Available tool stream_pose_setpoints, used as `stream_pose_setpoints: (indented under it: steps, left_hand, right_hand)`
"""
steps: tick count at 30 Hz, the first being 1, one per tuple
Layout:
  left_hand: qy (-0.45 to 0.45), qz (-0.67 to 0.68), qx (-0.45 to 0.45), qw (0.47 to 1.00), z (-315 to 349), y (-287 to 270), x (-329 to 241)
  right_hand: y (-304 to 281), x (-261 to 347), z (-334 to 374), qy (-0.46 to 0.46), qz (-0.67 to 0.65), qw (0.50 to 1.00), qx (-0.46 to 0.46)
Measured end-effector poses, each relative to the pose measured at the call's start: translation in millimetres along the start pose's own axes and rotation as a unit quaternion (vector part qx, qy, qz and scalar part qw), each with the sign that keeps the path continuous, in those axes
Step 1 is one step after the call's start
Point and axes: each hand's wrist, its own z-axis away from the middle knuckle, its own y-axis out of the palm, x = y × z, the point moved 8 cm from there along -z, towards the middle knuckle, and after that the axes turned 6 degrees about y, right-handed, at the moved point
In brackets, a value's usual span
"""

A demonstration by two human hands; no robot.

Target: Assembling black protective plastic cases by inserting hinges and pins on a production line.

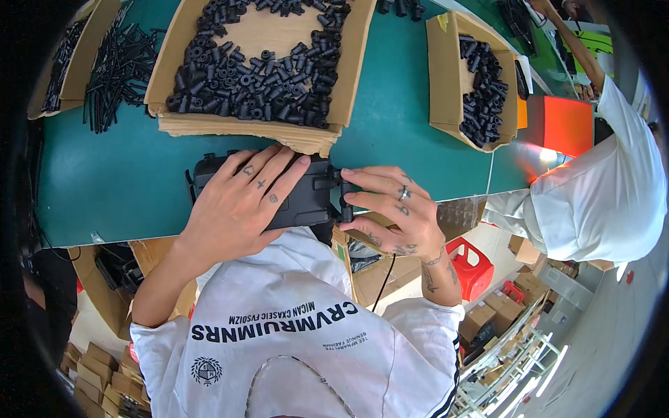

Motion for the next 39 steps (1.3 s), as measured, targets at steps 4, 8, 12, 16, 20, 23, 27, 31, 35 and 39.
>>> stream_pose_setpoints:
  steps: [4,8,12,16,20,23,27,31,35,39]
  left_hand:
    - [0.012,-0.031,-0.004,0.999,-1,5,1]
    - [0.016,-0.01,-0.011,1.0,0,5,2]
    - [0.027,-0.01,-0.015,0.999,0,5,1]
    - [0.029,-0.021,-0.011,0.999,0,6,1]
    - [0.028,-0.019,-0.011,0.999,0,6,0]
    - [0.023,-0.017,-0.013,1.0,-1,5,0]
    - [0.01,-0.012,-0.021,1.0,1,5,3]
    - [0.015,-0.02,-0.025,0.999,2,6,2]
    - [0.02,-0.02,-0.031,0.999,1,7,3]
    - [0.021,-0.017,-0.04,0.999,1,6,2]
  right_hand:
    - [1,3,-2,-0.007,0.017,1.0,0.018]
    - [3,6,-2,-0.006,0.02,1.0,0.023]
    - [5,12,-3,-0.008,0.044,0.999,0.022]
    - [6,11,-3,-0.002,0.052,0.998,0.026]
    - [7,5,-4,0.0,0.046,0.999,0.026]
    - [9,-5,-8,-0.009,-0.025,0.999,0.025]
    - [6,-16,-6,0.037,-0.089,0.995,0.029]
    - [8,-12,1,0.035,-0.008,0.998,0.049]
    - [12,-20,-1,0.035,-0.075,0.995,0.057]
    - [14,-23,-5,0.029,-0.098,0.992,0.068]
